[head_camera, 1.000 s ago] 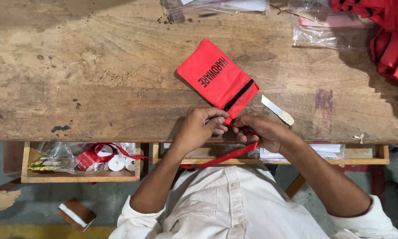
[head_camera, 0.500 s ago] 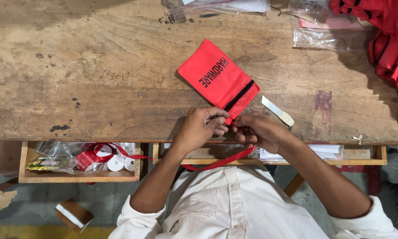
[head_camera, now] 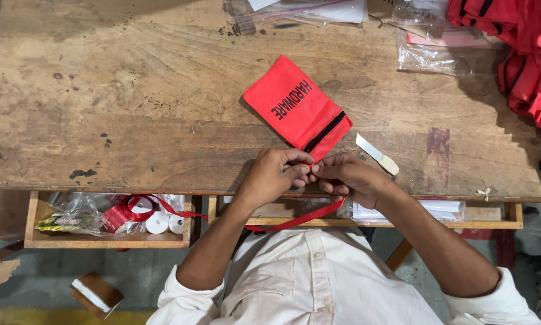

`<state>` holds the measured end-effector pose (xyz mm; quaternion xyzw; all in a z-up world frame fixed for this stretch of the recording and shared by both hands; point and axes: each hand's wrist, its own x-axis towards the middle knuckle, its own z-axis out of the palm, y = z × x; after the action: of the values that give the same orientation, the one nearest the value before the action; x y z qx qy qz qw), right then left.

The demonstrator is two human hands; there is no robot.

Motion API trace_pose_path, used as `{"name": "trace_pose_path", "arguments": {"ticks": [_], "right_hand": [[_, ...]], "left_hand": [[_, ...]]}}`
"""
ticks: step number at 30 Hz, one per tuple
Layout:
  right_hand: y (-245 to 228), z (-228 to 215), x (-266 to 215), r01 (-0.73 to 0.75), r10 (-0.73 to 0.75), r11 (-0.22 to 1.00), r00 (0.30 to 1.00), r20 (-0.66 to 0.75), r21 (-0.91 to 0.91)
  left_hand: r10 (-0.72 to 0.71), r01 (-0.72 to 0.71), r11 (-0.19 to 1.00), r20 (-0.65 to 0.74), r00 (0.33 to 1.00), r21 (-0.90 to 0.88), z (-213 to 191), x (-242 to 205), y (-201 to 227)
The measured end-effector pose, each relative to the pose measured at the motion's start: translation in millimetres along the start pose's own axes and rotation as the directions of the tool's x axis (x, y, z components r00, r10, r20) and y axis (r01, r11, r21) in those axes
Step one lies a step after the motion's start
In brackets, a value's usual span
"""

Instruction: Tying red ribbons onto the loops of red hardware bags at a workbench.

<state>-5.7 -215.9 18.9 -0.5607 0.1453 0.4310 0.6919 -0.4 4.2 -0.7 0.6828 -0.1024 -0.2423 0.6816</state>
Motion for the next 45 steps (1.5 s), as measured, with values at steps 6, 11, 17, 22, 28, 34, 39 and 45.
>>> {"name": "trace_pose_path", "arguments": {"ticks": [6, 11, 17, 22, 28, 34, 39, 45], "right_hand": [[9, 6, -1, 0.025, -0.030, 0.999, 0.985, -0.168, -0.032], [12, 46, -30, 0.206, -0.372, 0.873, 0.868, -0.330, -0.442], [42, 56, -30, 0.247, -0.854, 0.344, 0.483, -0.193, -0.906], [52, 49, -21, 0.253, -0.932, 0.175, 0.354, -0.077, -0.951], [48, 52, -19, 0.293, -0.954, 0.123, 0.299, -0.031, -0.948], [58, 47, -12, 0.229, -0.967, 0.077, 0.254, -0.017, -0.970], [56, 45, -12, 0.217, -0.957, 0.017, 0.288, 0.048, -0.976], [54, 46, -12, 0.130, -0.959, -0.044, 0.273, 0.079, -0.991]], "left_hand": [[-0.035, 0.046, 0.994, -0.110, 0.993, 0.098, 8, -3, 12], [0.019, -0.019, 1.000, -0.140, 0.990, 0.002, 10, -3, 1], [0.006, 0.004, 0.997, -0.135, 0.991, 0.073, 9, -2, 1], [-0.019, 0.022, 0.999, -0.072, 0.997, 0.033, 4, -1, -1], [-0.031, 0.029, 0.998, -0.036, 0.999, -0.057, 2, 0, -4], [-0.085, 0.084, 0.996, -0.043, 0.995, -0.019, 3, 1, -1], [-0.071, 0.070, 0.997, -0.073, 0.995, -0.014, 4, 1, -3], [-0.048, 0.044, 0.998, -0.087, 0.995, -0.044, 6, 3, -8]]}}
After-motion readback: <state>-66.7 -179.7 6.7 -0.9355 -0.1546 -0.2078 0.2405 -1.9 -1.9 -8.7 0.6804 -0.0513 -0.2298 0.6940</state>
